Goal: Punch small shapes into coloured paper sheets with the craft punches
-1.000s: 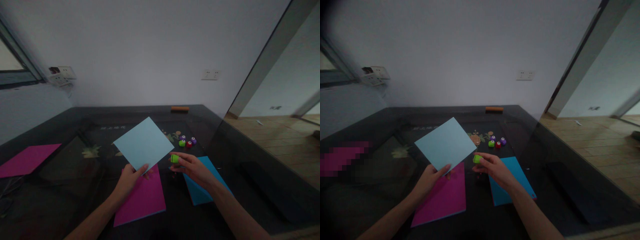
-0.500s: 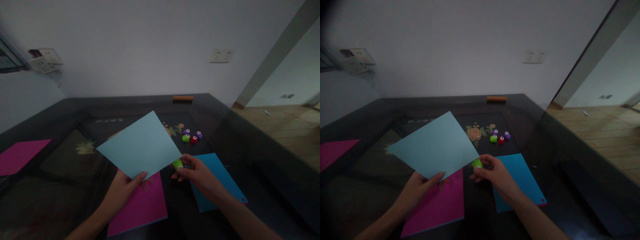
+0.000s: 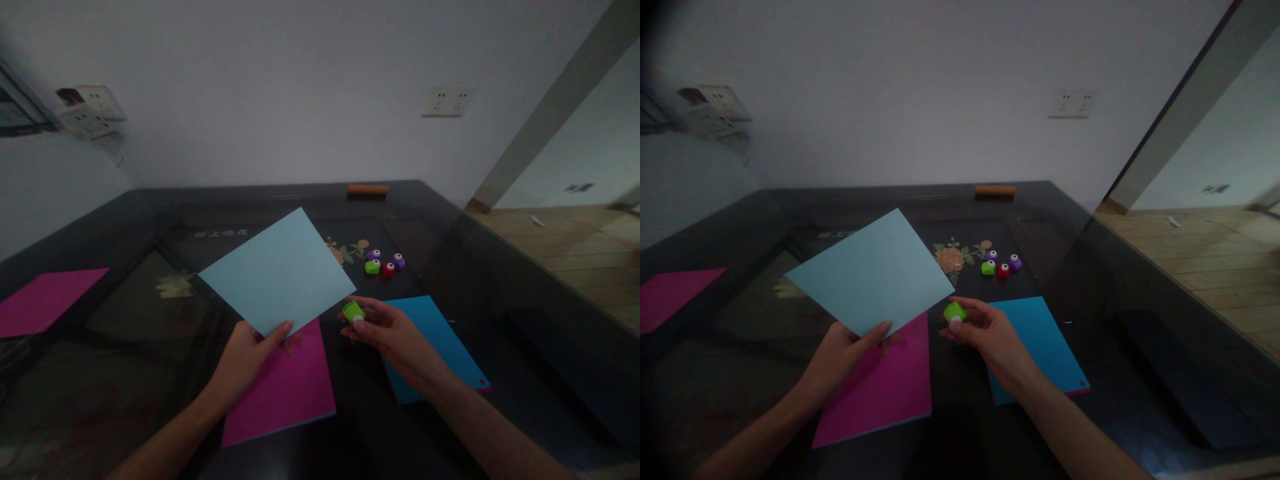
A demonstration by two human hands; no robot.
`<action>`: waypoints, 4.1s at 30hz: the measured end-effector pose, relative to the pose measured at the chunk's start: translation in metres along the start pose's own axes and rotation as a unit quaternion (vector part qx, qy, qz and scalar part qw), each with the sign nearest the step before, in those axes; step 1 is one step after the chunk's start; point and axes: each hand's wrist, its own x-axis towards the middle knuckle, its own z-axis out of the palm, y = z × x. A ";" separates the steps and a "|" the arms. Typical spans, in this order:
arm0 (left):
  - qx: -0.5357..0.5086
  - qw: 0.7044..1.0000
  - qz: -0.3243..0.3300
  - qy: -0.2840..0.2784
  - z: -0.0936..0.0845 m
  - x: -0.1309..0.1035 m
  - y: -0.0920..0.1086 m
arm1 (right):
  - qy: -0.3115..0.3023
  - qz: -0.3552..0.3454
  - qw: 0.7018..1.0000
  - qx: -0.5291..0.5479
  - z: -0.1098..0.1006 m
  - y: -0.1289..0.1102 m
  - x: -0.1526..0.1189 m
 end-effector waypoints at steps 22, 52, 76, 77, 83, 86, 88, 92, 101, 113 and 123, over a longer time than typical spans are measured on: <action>0.028 1.000 0.006 -0.001 0.001 -0.003 0.000 | 0.009 -0.009 1.000 -0.001 0.009 -0.008 -0.008; 0.038 0.999 0.030 -0.013 0.003 -0.005 -0.002 | 0.032 -0.018 0.999 0.009 0.009 -0.009 -0.008; 0.076 0.996 0.050 -0.006 0.006 -0.005 -0.003 | 0.053 -0.029 0.998 0.008 0.010 -0.008 -0.008; 0.081 0.995 0.051 -0.003 0.006 -0.005 -0.003 | 0.053 -0.028 0.998 0.009 0.010 -0.008 -0.008; 0.101 0.994 0.053 -0.005 0.007 -0.007 -0.004 | 0.045 -0.031 0.998 0.024 0.009 -0.006 -0.006; 0.086 0.995 0.045 -0.016 0.008 -0.008 -0.003 | 0.045 -0.037 0.998 0.032 0.008 -0.005 -0.005; 0.073 0.996 0.041 -0.029 0.009 -0.009 -0.002 | 0.045 -0.041 0.998 0.036 0.008 -0.004 -0.005; 0.086 0.994 0.029 -0.054 0.008 -0.011 -0.002 | 0.038 -0.045 0.997 0.046 0.008 -0.004 -0.004; 0.102 0.992 0.048 -0.050 0.009 -0.011 0.000 | 0.041 -0.047 0.997 0.038 0.009 -0.004 -0.004; 0.090 0.993 0.030 -0.071 0.008 -0.010 -0.001 | 0.045 -0.043 0.997 0.038 0.008 -0.003 -0.004; 0.102 0.992 0.026 -0.064 0.008 -0.009 -0.001 | 0.044 -0.043 0.997 0.042 0.009 -0.003 -0.004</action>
